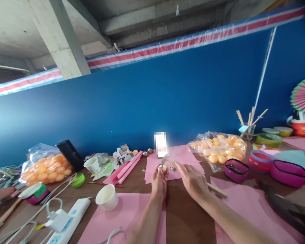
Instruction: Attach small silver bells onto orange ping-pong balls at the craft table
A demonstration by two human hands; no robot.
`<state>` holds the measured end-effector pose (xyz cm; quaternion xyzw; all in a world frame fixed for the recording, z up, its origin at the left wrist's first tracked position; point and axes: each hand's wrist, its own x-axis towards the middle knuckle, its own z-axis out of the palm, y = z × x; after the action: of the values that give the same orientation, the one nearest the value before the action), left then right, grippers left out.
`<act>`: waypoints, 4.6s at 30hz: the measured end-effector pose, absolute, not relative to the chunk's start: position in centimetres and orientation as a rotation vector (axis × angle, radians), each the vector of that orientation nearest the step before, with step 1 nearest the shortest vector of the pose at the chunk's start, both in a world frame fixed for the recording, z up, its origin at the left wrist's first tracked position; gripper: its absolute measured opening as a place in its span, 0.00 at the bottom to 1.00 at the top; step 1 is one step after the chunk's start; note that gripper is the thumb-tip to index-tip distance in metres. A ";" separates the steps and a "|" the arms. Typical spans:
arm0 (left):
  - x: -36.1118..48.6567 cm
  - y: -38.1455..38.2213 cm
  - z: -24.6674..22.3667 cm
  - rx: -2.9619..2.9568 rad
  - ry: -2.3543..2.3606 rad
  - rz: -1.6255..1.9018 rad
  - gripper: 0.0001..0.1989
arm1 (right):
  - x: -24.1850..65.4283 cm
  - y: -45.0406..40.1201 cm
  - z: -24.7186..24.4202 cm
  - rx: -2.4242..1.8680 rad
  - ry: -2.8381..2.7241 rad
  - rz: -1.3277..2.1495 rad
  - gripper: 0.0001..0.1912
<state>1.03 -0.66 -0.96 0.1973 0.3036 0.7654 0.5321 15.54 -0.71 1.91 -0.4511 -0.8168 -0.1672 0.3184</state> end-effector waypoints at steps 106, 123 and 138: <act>1.1 -0.7 -0.5 0.317 0.628 1.863 0.07 | 15.7 -1.0 2.4 -1.184 -2.168 -0.452 0.21; 0.9 -0.4 -0.6 0.302 0.553 1.843 0.10 | 15.7 -1.1 2.6 -1.203 -2.134 -0.415 0.20; 0.7 -0.6 -0.7 0.399 0.622 1.841 0.10 | 15.5 -1.1 2.2 -1.179 -2.201 -0.430 0.22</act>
<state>0.75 -0.59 -0.66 0.1684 0.2625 0.7768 0.5470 15.55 -1.05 2.24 -0.4441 -0.8289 -0.1621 0.2990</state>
